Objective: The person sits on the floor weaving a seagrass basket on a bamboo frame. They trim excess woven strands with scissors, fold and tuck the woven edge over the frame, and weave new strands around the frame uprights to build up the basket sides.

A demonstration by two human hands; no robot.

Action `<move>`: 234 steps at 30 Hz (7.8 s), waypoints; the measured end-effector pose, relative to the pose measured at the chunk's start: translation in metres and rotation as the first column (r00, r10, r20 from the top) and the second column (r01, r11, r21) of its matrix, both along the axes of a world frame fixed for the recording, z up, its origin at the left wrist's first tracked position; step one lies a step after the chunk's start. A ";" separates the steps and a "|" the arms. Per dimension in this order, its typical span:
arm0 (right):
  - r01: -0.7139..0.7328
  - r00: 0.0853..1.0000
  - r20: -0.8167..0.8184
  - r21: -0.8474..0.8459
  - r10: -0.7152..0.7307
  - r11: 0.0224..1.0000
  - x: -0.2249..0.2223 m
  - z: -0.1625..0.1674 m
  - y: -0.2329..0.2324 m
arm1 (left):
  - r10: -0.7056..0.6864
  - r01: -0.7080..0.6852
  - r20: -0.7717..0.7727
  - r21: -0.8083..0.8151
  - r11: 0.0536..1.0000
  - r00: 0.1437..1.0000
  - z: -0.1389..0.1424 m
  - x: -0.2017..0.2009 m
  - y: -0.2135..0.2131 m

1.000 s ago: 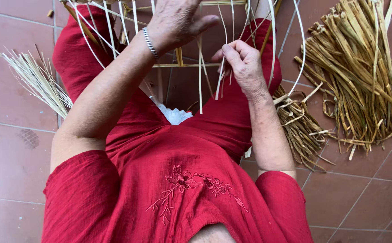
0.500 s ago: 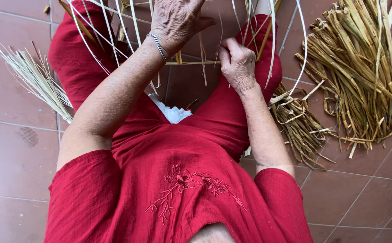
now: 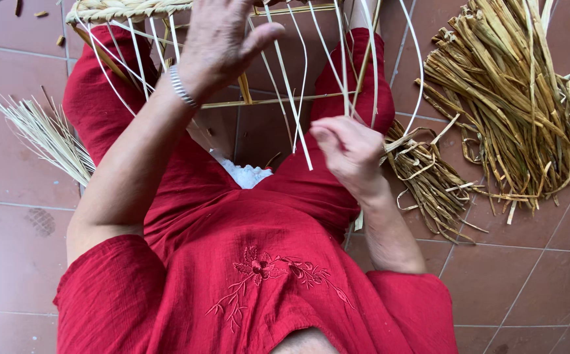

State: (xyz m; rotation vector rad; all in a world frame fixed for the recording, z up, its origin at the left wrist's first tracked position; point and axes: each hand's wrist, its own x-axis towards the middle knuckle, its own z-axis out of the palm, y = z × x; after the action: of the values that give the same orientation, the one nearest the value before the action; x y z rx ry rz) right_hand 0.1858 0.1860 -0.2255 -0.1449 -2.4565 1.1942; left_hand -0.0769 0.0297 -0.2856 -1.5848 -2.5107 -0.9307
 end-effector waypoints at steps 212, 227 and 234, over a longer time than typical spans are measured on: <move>0.077 0.969 0.248 -0.287 -0.004 0.955 0.000 -0.048 -0.108 | -0.105 0.105 0.021 0.020 0.994 0.994 -0.050 0.101 -0.082; 0.260 0.948 0.318 -0.722 -0.027 0.642 -0.034 -0.098 -0.101 | -0.059 0.058 0.005 0.012 0.998 0.998 -0.047 0.097 -0.081; 0.181 0.946 0.318 -0.363 -0.061 0.914 -0.031 -0.089 -0.111 | -0.078 0.078 -0.022 -0.003 0.997 0.997 -0.053 0.097 -0.080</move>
State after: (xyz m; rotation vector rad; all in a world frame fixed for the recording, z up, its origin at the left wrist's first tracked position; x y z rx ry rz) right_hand 0.1550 0.0750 -0.3141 -0.6290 -2.3740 1.6970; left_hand 0.0201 -0.0506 -0.3383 -1.6950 -2.4524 -0.9142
